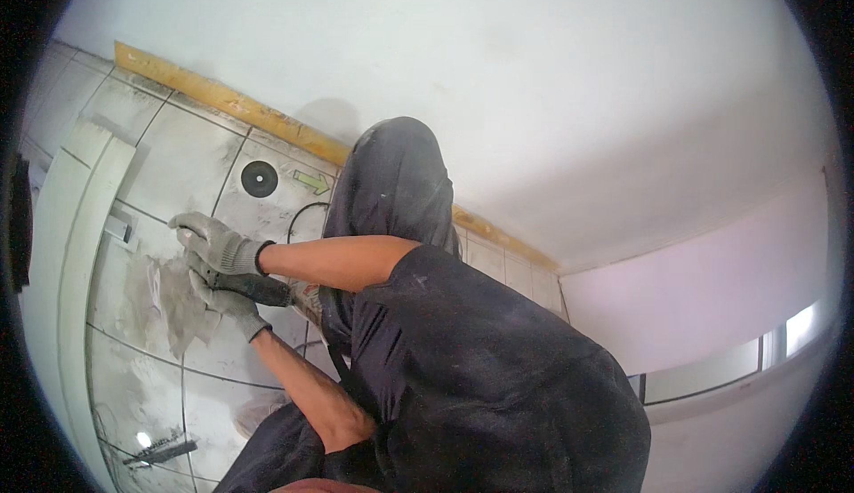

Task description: The person assembles an angle grinder by attaching a cutting disc and then uses it to cut along a marked line on a white tile while sitting on the floor.

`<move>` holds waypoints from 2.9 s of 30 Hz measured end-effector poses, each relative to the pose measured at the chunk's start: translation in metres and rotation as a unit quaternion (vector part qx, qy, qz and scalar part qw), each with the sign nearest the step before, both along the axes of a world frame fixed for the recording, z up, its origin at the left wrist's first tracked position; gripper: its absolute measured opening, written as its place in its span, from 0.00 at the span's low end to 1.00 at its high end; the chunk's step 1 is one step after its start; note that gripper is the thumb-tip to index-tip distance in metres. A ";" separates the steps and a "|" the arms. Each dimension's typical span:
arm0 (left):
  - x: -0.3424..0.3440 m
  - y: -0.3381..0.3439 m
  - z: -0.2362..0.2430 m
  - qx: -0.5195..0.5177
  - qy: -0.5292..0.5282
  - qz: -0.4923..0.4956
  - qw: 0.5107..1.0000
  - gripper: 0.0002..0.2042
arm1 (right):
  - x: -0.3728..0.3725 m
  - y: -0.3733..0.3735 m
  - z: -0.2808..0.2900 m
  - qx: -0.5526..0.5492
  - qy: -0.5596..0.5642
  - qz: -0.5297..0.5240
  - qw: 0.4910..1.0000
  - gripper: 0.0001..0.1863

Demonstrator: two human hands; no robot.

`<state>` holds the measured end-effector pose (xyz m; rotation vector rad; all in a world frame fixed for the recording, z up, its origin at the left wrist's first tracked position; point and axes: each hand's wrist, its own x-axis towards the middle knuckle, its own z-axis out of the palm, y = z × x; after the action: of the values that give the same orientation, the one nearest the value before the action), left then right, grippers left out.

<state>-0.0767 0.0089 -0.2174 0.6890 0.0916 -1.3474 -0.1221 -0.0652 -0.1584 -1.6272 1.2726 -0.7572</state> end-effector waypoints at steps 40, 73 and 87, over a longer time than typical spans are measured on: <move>-0.028 -0.005 -0.046 0.077 -0.202 0.109 0.970 0.22 | -0.005 -0.022 -0.026 0.087 0.100 0.003 0.991 0.25; -0.030 0.000 -0.035 0.104 -0.209 0.110 0.966 0.23 | -0.004 -0.028 -0.025 -0.020 0.205 0.087 0.975 0.25; -0.033 0.002 -0.040 0.123 -0.210 0.110 0.964 0.23 | -0.003 -0.028 -0.020 0.088 0.213 0.055 0.972 0.27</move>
<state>-0.1102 0.0112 -0.2573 1.1281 -0.0068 -0.9621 -0.1254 -0.0933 -0.1780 -1.7514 1.4832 -0.2199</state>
